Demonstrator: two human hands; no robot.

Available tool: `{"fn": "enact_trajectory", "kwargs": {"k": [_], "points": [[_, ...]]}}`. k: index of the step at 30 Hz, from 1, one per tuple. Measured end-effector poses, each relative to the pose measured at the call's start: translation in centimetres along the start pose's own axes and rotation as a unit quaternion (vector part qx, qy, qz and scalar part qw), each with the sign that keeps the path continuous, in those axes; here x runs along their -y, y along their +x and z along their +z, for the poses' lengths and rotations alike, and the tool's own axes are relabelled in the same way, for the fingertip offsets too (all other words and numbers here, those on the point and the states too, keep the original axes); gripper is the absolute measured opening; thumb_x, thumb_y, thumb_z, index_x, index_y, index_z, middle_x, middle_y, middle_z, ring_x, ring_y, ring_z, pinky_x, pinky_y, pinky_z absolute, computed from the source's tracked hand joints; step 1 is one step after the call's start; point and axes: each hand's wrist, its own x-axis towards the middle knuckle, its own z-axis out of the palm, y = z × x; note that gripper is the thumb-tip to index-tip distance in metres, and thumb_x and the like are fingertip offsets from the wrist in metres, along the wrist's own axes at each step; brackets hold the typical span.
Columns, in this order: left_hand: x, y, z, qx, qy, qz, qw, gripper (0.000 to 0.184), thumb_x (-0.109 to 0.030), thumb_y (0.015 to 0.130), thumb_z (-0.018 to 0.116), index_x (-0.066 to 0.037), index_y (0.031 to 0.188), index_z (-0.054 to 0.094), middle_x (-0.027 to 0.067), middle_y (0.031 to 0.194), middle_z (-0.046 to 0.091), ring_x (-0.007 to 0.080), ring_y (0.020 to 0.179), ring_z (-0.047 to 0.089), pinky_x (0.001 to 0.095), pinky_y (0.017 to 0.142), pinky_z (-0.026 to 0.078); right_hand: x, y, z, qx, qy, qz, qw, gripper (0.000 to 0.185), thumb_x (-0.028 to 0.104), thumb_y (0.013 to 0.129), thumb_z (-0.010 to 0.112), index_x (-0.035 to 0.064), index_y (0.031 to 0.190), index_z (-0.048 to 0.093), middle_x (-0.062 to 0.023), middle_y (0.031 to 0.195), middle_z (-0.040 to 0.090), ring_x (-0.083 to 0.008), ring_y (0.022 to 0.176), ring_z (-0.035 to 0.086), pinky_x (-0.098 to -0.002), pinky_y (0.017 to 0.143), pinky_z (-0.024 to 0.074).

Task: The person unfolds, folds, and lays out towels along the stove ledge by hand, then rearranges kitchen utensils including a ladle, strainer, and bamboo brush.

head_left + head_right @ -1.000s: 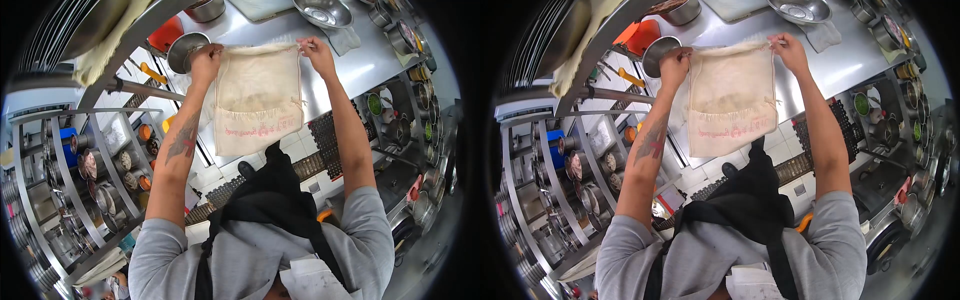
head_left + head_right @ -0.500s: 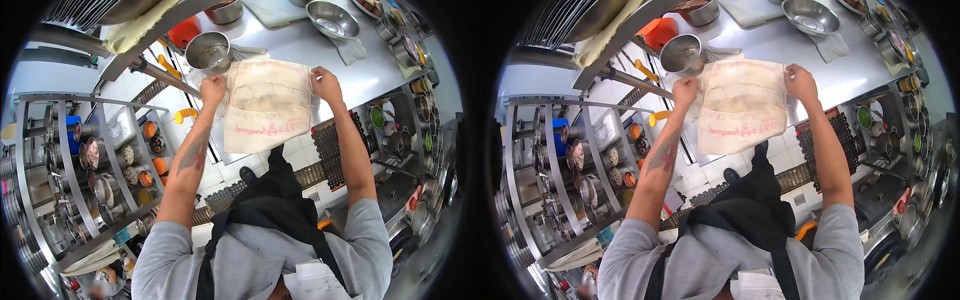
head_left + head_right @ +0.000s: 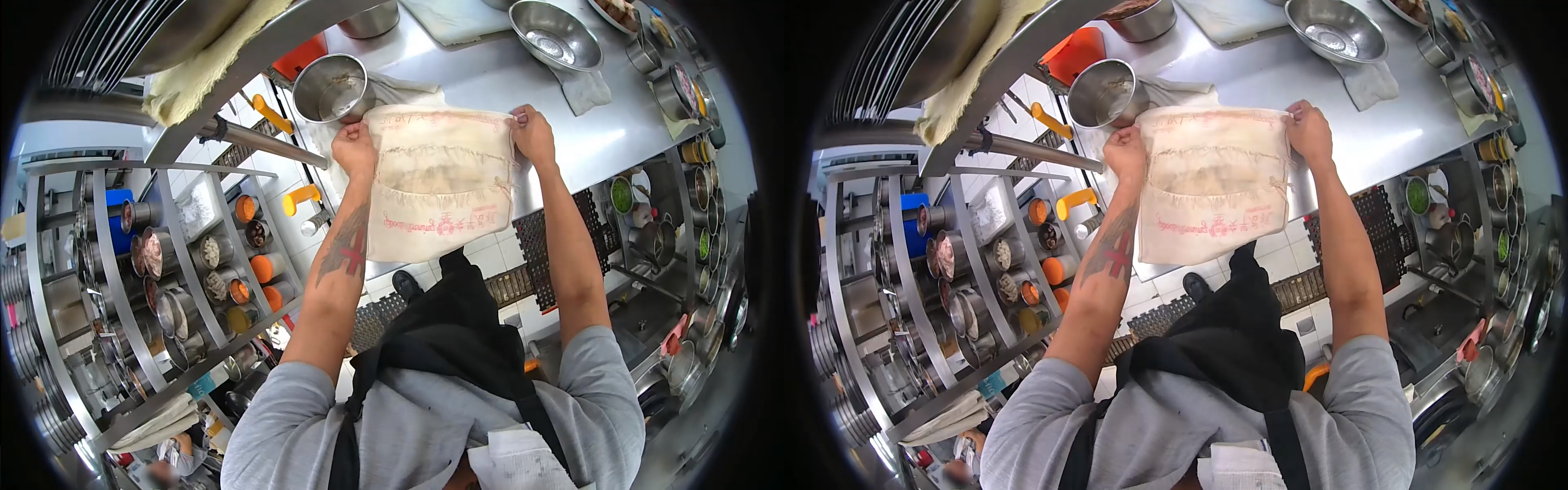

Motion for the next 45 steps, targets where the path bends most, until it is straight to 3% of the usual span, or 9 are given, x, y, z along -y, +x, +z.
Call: {"fn": "enact_trajectory", "kwargs": {"k": [7,18,21,23,25,33,36,38,45], "points": [[-3.6,1.3,0.8,0.175,0.381,0.374,0.828,0.020,-0.012,0.088,0.060,-0.007,0.106,0.069,0.0165,0.071,0.070,0.0351,0.071,0.071,0.0442,0.070,0.059,0.6,0.5,-0.9,0.030,-0.015,-0.092,0.995,0.022,0.023,0.091,0.065,0.0088,0.108,0.068,-0.0135,0.110,0.063,-0.0350,0.092,0.066,-0.0427,0.083,0.0538],[-2.7,3.9,4.7,0.139,0.506,0.388,0.758,0.018,-0.007,0.086,0.058,-0.007,0.104,0.063,0.0137,0.072,0.070,0.0350,0.067,0.072,0.0434,0.059,0.059,0.5,2.3,-0.5,0.067,-0.075,-0.037,0.994,0.022,0.014,0.090,0.064,0.0068,0.110,0.066,-0.0156,0.108,0.064,-0.0339,0.101,0.064,-0.0431,0.087,0.0517],[-5.5,0.3,0.9,0.248,0.487,0.247,0.800,0.045,-0.018,0.091,0.060,-0.007,0.134,0.053,0.0225,0.107,0.070,0.0361,0.099,0.071,0.0483,0.083,0.058,1.7,-1.6,-1.5,-0.125,-0.073,-0.201,0.969,0.045,0.019,0.090,0.065,0.0040,0.132,0.056,-0.0157,0.133,0.058,-0.0337,0.123,0.055,-0.0465,0.099,0.0463],[-5.2,-2.8,-2.6,0.291,0.368,0.518,0.715,0.066,-0.030,0.095,0.057,-0.009,0.153,0.033,0.0235,0.148,0.046,0.0342,0.135,0.049,0.0549,0.110,0.038,2.7,-6.2,-1.9,-0.083,-0.117,-0.251,0.957,0.055,0.021,0.090,0.066,0.0024,0.138,0.049,-0.0161,0.142,0.050,-0.0337,0.131,0.048,-0.0485,0.104,0.0414],[-2.1,-2.9,-3.8,0.323,0.405,0.450,0.728,0.071,-0.034,0.095,0.058,-0.009,0.155,0.029,0.0196,0.156,0.034,0.0325,0.142,0.037,0.0556,0.115,0.029,2.2,-8.3,-1.6,-0.036,-0.162,-0.300,0.939,0.065,0.024,0.089,0.067,0.0009,0.144,0.043,-0.0166,0.152,0.042,-0.0338,0.139,0.041,-0.0506,0.109,0.0366],[0.2,-10.0,-17.3,0.445,0.299,0.432,0.725,0.041,-0.017,0.081,0.073,-0.008,0.120,0.063,0.0132,0.108,0.061,0.0330,0.100,0.056,0.0442,0.088,0.044,-1.0,-20.5,-3.4,-0.014,-0.055,-0.204,0.977,0.033,0.011,0.081,0.071,0.0021,0.108,0.055,-0.0162,0.108,0.059,-0.0349,0.100,0.059,-0.0449,0.084,0.0496],[3.1,-12.5,-20.5,0.424,0.290,0.443,0.735,0.039,-0.011,0.078,0.072,-0.008,0.116,0.065,0.0130,0.113,0.060,0.0325,0.102,0.055,0.0433,0.088,0.045,-4.3,-26.6,1.5,0.052,0.107,0.049,0.992,0.031,0.007,0.082,0.068,0.0016,0.110,0.056,-0.0124,0.110,0.061,-0.0293,0.101,0.061,-0.0410,0.082,0.0507],[4.0,-13.2,-21.3,0.346,0.297,0.466,0.758,0.035,-0.006,0.074,0.070,-0.007,0.108,0.068,0.0126,0.121,0.059,0.0318,0.107,0.055,0.0435,0.087,0.046,-3.4,-27.3,3.9,0.070,0.468,0.319,0.821,0.037,0.014,0.089,0.069,0.0056,0.123,0.058,-0.0075,0.116,0.063,-0.0236,0.110,0.057,-0.0408,0.089,0.0504],[6.5,-13.0,-21.7,0.349,0.230,0.498,0.760,0.017,-0.004,0.080,0.067,-0.005,0.097,0.066,0.0098,0.117,0.063,0.0292,0.102,0.058,0.0402,0.086,0.048,-4.0,-29.8,3.1,0.082,0.482,0.298,0.820,0.035,0.019,0.087,0.079,0.0079,0.110,0.054,-0.0006,0.090,0.062,-0.0118,0.085,0.061,-0.0294,0.073,0.0507]]}}
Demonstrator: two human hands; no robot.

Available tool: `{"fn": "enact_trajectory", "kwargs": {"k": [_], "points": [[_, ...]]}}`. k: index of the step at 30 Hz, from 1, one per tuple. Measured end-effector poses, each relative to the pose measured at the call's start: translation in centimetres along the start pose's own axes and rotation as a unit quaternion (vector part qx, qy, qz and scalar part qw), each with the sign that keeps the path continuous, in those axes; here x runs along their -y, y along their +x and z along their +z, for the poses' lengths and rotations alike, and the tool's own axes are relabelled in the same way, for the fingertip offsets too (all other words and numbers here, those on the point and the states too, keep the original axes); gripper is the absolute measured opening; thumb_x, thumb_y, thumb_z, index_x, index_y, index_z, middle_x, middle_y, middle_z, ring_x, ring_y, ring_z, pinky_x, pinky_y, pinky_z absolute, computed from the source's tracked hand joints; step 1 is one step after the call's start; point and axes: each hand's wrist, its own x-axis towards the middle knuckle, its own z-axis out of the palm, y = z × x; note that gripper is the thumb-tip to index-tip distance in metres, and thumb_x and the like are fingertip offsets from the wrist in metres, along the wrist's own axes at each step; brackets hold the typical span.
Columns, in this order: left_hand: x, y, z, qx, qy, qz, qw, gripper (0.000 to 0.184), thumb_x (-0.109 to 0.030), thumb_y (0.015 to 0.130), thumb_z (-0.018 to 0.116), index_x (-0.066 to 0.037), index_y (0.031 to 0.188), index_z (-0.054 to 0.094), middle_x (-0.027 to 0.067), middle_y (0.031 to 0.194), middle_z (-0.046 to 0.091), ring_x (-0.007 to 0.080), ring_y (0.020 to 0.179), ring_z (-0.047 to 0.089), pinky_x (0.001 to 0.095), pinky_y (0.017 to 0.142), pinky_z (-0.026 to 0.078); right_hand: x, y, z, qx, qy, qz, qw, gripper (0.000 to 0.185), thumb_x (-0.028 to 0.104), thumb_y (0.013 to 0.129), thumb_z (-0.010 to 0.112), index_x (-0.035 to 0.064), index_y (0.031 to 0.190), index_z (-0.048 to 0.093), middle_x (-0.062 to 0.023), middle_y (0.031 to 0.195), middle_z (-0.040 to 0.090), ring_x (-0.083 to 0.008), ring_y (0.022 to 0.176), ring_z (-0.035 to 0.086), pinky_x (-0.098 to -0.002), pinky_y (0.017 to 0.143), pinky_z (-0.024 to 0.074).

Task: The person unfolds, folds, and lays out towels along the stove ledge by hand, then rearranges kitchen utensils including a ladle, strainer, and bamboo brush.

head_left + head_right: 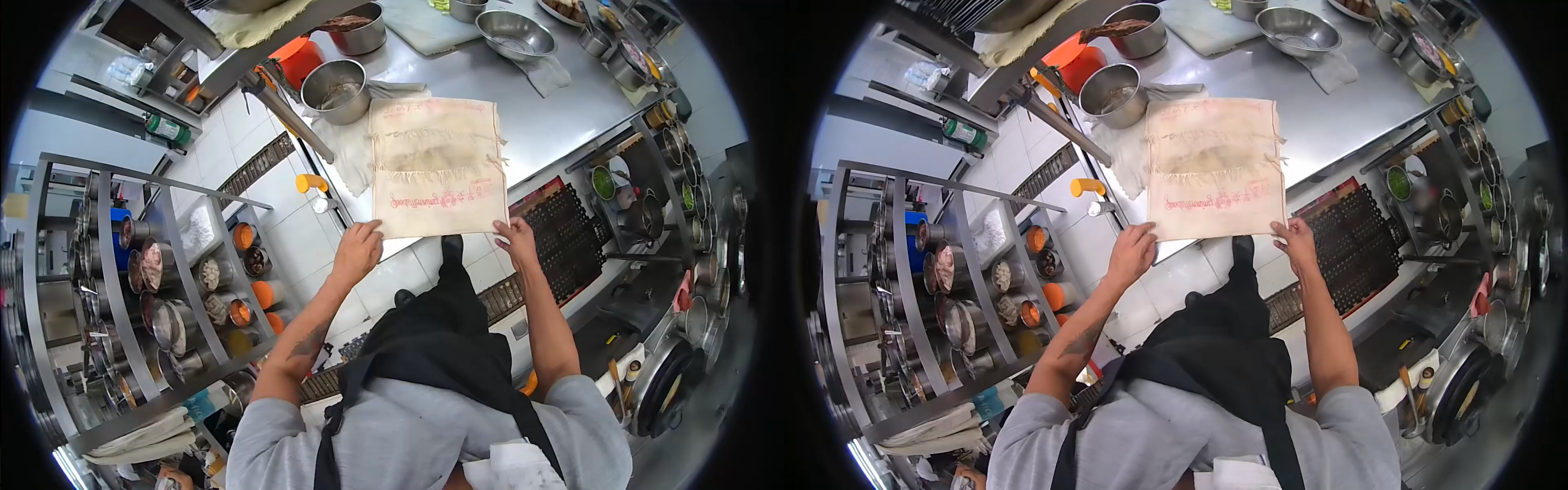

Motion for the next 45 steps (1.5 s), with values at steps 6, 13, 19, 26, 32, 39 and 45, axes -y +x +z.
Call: {"fn": "enact_trajectory", "kwargs": {"k": [6,13,19,26,32,39,45], "points": [[-0.6,0.7,-3.1,0.036,-0.071,-0.040,0.996,0.012,-0.003,0.083,0.063,-0.002,0.095,0.065,0.0159,0.100,0.067,0.0352,0.088,0.064,0.0434,0.079,0.054,5.2,-2.6,-1.3,0.028,-0.215,-0.129,0.968,0.024,0.015,0.082,0.082,0.0025,0.094,0.066,0.0019,0.071,0.062,-0.0065,0.062,0.055,-0.0229,0.054,0.0424],[3.7,11.3,-2.9,0.033,-0.075,-0.200,0.976,0.017,-0.005,0.089,0.057,-0.001,0.100,0.069,0.0236,0.093,0.068,0.0429,0.089,0.065,0.0477,0.082,0.053,13.7,4.4,1.0,0.033,-0.283,-0.188,0.940,0.027,0.019,0.082,0.079,-0.0008,0.100,0.074,-0.0037,0.079,0.072,-0.0095,0.067,0.062,-0.0263,0.061,0.0488],[5.6,14.5,0.4,0.062,-0.021,-0.238,0.969,0.022,-0.006,0.089,0.058,-0.003,0.107,0.070,0.0240,0.102,0.068,0.0413,0.096,0.065,0.0460,0.086,0.052,15.2,8.3,2.7,-0.051,-0.498,-0.235,0.833,0.036,0.028,0.080,0.078,0.0004,0.102,0.073,-0.0146,0.073,0.072,-0.0317,0.071,0.071,-0.0376,0.073,0.0563],[0.6,10.1,1.2,0.085,0.099,-0.018,0.991,0.072,-0.045,0.094,0.059,-0.008,0.152,0.037,0.0200,0.159,0.032,0.0361,0.147,0.031,0.0542,0.118,0.025,10.1,1.9,4.6,-0.016,-0.644,-0.481,0.594,0.089,0.051,0.083,0.069,0.0081,0.153,0.035,-0.0152,0.160,0.031,-0.0288,0.149,0.029,-0.0536,0.117,0.0283],[0.9,12.3,-1.3,0.209,0.129,-0.074,0.966,0.055,-0.043,0.096,0.058,-0.006,0.135,0.057,0.0191,0.141,0.056,0.0319,0.128,0.056,0.0530,0.110,0.037,11.2,1.5,3.4,0.052,-0.666,-0.343,0.661,0.076,0.054,0.088,0.064,0.0063,0.145,0.049,-0.0144,0.155,0.041,-0.0299,0.143,0.040,-0.0569,0.114,0.0333],[10.5,26.8,2.6,0.010,0.097,-0.079,0.992,0.028,-0.009,0.092,0.050,-0.001,0.116,0.063,0.0217,0.128,0.060,0.0425,0.095,0.068,0.0478,0.084,0.055,20.1,17.5,4.8,-0.039,-0.523,-0.456,0.719,0.022,0.016,0.088,0.065,0.0064,0.108,0.068,-0.0151,0.114,0.066,-0.0344,0.103,0.065,-0.0435,0.089,0.0535],[9.8,27.6,1.5,0.093,0.193,-0.165,0.963,0.020,-0.005,0.090,0.049,-0.002,0.106,0.061,0.0211,0.117,0.063,0.0444,0.094,0.067,0.0497,0.081,0.056,22.9,21.7,4.5,0.088,-0.526,-0.308,0.788,0.019,0.014,0.086,0.069,0.0064,0.103,0.066,-0.0164,0.105,0.070,-0.0316,0.098,0.068,-0.0422,0.085,0.0521]]}}
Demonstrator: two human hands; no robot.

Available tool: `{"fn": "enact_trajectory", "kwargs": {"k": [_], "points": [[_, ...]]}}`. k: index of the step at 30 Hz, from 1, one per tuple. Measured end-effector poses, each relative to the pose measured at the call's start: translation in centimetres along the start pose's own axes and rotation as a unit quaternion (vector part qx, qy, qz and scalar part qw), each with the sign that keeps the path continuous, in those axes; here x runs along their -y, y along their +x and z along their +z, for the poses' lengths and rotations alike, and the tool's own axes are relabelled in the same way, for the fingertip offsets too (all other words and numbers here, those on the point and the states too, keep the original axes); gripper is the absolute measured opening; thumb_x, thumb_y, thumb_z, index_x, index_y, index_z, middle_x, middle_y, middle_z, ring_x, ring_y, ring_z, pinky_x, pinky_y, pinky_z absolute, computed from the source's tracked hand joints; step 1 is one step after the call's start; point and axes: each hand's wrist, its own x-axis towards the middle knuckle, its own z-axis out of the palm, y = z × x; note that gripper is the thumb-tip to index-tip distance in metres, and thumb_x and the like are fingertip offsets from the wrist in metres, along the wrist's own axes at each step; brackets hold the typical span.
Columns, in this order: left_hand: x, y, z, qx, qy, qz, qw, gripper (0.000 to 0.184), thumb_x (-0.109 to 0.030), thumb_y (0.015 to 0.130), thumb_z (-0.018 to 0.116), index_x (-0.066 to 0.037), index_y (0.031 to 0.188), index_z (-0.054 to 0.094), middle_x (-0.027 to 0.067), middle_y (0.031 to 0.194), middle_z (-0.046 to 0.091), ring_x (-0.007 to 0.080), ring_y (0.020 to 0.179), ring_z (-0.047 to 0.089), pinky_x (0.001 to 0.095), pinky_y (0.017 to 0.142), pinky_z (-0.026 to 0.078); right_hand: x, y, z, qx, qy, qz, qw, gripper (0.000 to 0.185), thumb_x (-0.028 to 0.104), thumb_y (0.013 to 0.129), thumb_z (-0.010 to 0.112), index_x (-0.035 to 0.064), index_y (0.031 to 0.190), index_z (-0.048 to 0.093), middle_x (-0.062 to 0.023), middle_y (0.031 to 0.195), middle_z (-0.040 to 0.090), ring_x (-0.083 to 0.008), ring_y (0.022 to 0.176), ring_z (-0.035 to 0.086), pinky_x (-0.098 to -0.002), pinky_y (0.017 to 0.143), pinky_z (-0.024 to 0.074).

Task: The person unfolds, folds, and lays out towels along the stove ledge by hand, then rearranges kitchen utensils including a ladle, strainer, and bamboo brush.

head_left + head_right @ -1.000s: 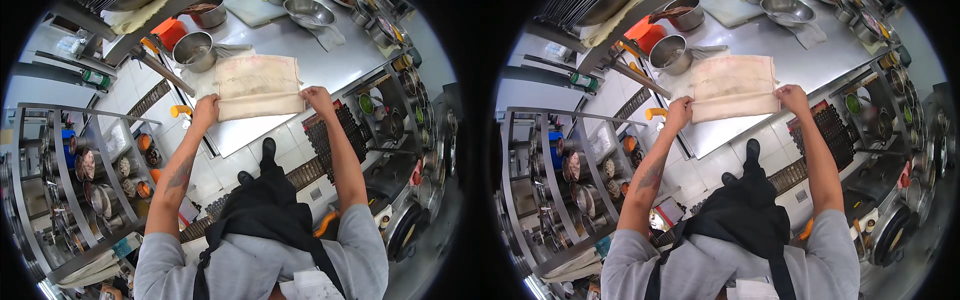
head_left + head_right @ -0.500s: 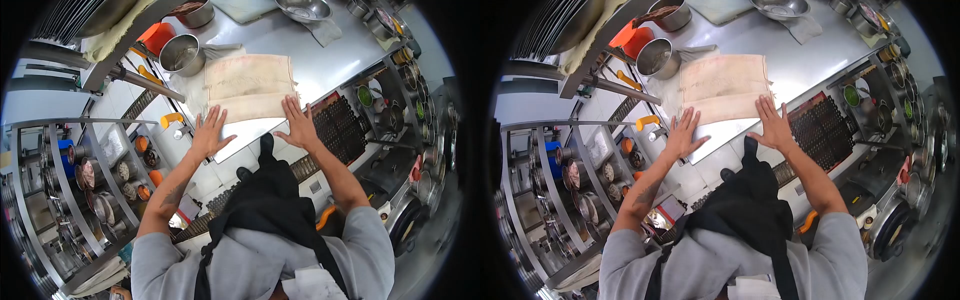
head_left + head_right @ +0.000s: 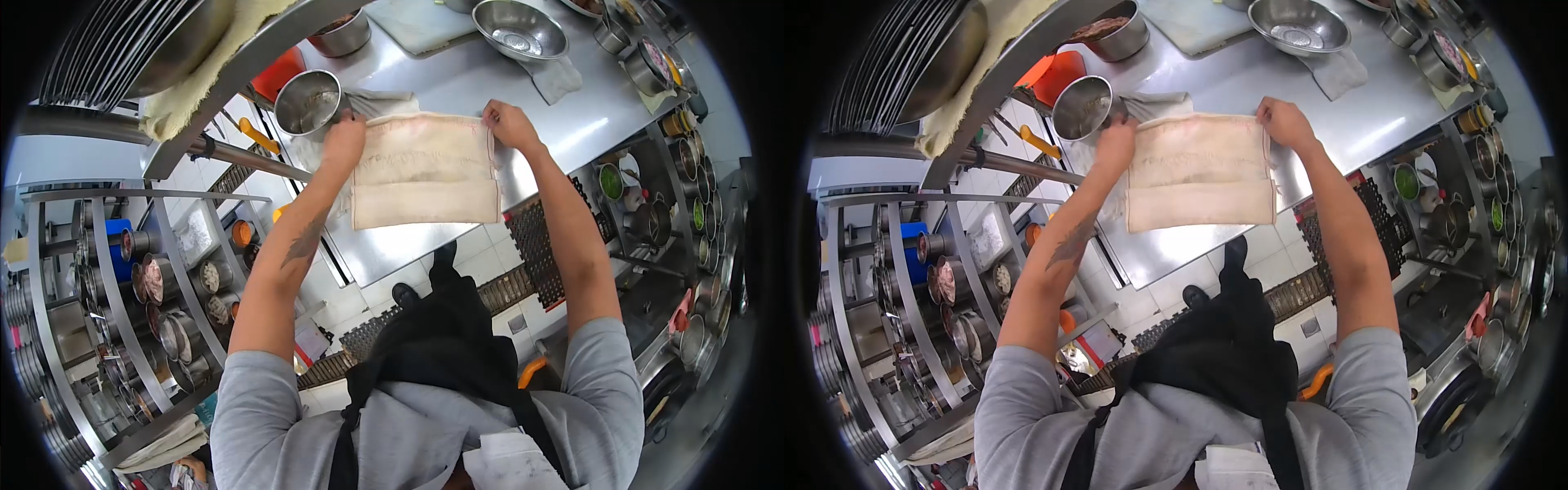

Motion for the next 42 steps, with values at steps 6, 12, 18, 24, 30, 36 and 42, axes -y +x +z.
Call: {"fn": "enact_trajectory", "kwargs": {"k": [6,12,18,24,30,36,42], "points": [[1.8,-5.5,-0.5,-0.058,-0.065,0.036,0.996,0.024,-0.001,0.086,0.053,-0.006,0.107,0.063,0.0184,0.115,0.062,0.0414,0.082,0.069,0.0495,0.072,0.058,1.9,-5.0,-2.3,-0.084,-0.046,-0.127,0.987,0.014,0.010,0.087,0.064,0.0066,0.101,0.065,-0.0131,0.095,0.066,-0.0344,0.090,0.064,-0.0433,0.080,0.0506],[1.2,-9.4,0.4,0.041,-0.019,0.018,0.999,0.023,-0.004,0.087,0.056,-0.006,0.107,0.068,0.0149,0.112,0.064,0.0399,0.085,0.068,0.0489,0.077,0.056,2.4,-10.7,0.5,0.034,-0.167,-0.256,0.952,0.010,0.012,0.085,0.062,0.0078,0.093,0.068,-0.0107,0.095,0.064,-0.0322,0.093,0.063,-0.0432,0.081,0.0534],[-0.3,-8.9,-1.6,-0.146,-0.097,0.170,0.970,0.025,-0.004,0.086,0.057,-0.003,0.108,0.068,0.0182,0.108,0.066,0.0384,0.085,0.068,0.0487,0.079,0.055,5.7,-11.0,0.7,-0.136,-0.123,-0.138,0.973,0.015,0.017,0.087,0.065,0.0034,0.086,0.070,-0.0122,0.093,0.068,-0.0324,0.091,0.066,-0.0431,0.081,0.0541],[1.9,-7.3,2.2,-0.046,-0.193,-0.153,0.968,0.019,-0.019,0.088,0.065,-0.002,0.094,0.071,0.0181,0.085,0.070,0.0381,0.083,0.068,0.0453,0.077,0.054,3.9,-9.5,2.6,-0.055,-0.004,0.193,0.980,0.034,0.035,0.084,0.075,0.0019,0.091,0.072,-0.0164,0.083,0.073,-0.0353,0.081,0.071,-0.0432,0.078,0.0553],[1.6,-6.8,3.0,-0.115,-0.237,-0.188,0.946,0.021,-0.022,0.084,0.074,-0.004,0.095,0.071,0.0140,0.076,0.071,0.0329,0.075,0.070,0.0419,0.072,0.055,1.2,-7.1,3.0,-0.090,0.046,0.190,0.977,0.035,0.035,0.082,0.077,0.0022,0.091,0.072,-0.0156,0.086,0.074,-0.0333,0.082,0.072,-0.0409,0.078,0.0551],[-0.5,-8.9,0.7,-0.151,-0.176,-0.117,0.965,0.032,-0.020,0.085,0.073,-0.006,0.113,0.068,0.0156,0.118,0.068,0.0342,0.104,0.065,0.0419,0.089,0.050,4.4,-8.5,1.5,-0.121,-0.006,0.120,0.985,0.038,0.033,0.087,0.073,0.0049,0.111,0.067,-0.0162,0.110,0.070,-0.0301,0.101,0.068,-0.0391,0.087,0.0532],[-0.7,-12.2,1.5,-0.007,-0.015,0.079,0.997,0.070,-0.039,0.090,0.066,-0.010,0.149,0.043,0.0145,0.155,0.041,0.0297,0.146,0.034,0.0519,0.116,0.028,4.5,-12.1,4.1,-0.064,-0.200,-0.155,0.965,0.073,0.037,0.089,0.067,0.0074,0.149,0.039,-0.0151,0.156,0.038,-0.0308,0.145,0.036,-0.0517,0.117,0.0283]]}}
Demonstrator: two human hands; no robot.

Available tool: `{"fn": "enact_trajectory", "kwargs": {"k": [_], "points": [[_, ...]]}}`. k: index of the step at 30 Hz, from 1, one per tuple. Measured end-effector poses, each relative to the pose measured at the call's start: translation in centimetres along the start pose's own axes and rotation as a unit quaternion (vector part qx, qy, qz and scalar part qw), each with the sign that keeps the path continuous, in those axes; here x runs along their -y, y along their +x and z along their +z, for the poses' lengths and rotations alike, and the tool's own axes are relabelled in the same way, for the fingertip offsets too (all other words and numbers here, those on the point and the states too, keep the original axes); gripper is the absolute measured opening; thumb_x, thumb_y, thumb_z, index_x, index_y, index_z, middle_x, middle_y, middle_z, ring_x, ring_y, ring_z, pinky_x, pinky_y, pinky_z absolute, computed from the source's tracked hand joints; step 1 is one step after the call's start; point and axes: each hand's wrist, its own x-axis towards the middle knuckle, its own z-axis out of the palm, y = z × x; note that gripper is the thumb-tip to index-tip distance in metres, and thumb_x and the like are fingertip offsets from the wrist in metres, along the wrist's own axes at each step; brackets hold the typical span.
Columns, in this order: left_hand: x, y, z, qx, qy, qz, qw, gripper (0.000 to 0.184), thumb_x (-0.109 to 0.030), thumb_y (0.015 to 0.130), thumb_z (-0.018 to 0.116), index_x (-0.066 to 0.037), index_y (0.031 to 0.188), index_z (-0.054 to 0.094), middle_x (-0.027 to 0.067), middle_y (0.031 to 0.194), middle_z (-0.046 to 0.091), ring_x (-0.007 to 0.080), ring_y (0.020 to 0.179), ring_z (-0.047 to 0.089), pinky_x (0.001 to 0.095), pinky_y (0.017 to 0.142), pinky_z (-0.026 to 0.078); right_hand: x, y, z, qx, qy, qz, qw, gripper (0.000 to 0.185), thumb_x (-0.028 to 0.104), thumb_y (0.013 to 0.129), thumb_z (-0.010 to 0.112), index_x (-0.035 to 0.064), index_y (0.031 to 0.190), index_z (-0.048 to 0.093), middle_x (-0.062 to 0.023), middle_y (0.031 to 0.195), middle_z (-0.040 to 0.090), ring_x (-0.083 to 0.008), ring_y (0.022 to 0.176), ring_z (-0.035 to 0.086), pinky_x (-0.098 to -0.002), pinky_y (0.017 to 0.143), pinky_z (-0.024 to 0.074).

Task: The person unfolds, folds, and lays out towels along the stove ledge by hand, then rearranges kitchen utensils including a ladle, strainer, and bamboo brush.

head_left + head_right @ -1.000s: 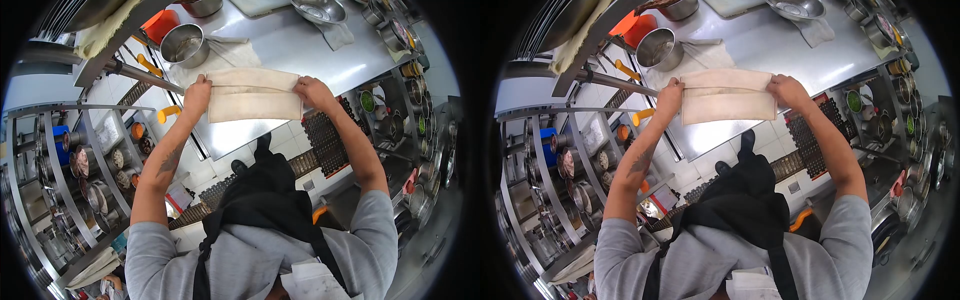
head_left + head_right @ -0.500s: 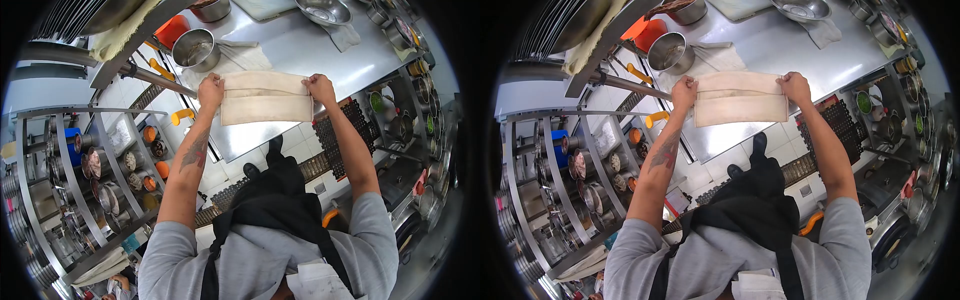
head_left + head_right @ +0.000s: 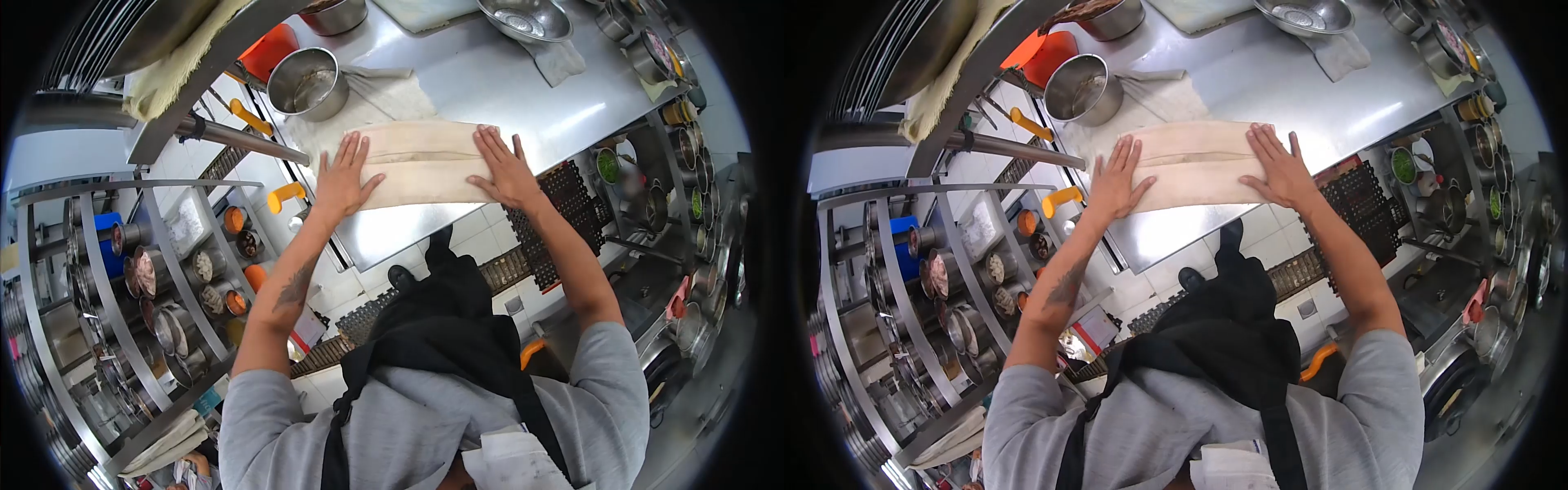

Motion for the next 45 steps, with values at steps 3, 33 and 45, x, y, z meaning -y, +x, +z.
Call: {"fn": "enact_trajectory", "kwargs": {"k": [3,33,45], "points": [[-0.5,-1.1,-2.3,-0.013,-0.031,0.021,0.999,0.066,-0.038,0.089,0.065,-0.009,0.145,0.047,0.0160,0.152,0.043,0.0292,0.144,0.036,0.0516,0.115,0.028,0.0,-1.6,-1.5,0.044,-0.002,-0.016,0.999,0.084,0.042,0.085,0.069,0.0064,0.153,0.034,-0.0141,0.160,0.032,-0.0311,0.148,0.029,-0.0559,0.120,0.0192],[-1.0,1.9,-0.9,-0.102,-0.109,0.119,0.982,0.052,-0.018,0.085,0.065,-0.004,0.134,0.058,0.0183,0.144,0.053,0.0322,0.134,0.050,0.0461,0.110,0.040,-0.6,0.9,-0.2,0.039,0.004,-0.051,0.998,0.061,0.038,0.098,0.052,0.0126,0.152,0.038,-0.0105,0.160,0.033,-0.0261,0.149,0.029,-0.0517,0.122,0.0162],[-1.9,2.1,-2.0,0.041,-0.071,-0.081,0.993,0.064,-0.039,0.081,0.070,-0.011,0.135,0.053,0.0141,0.147,0.050,0.0268,0.136,0.048,0.0625,0.115,0.025,-2.4,7.4,-5.7,0.007,0.095,-0.141,0.985,0.020,0.013,0.086,0.065,0.0035,0.104,0.064,-0.0153,0.103,0.069,-0.0347,0.096,0.067,-0.0468,0.089,0.0536]]}}
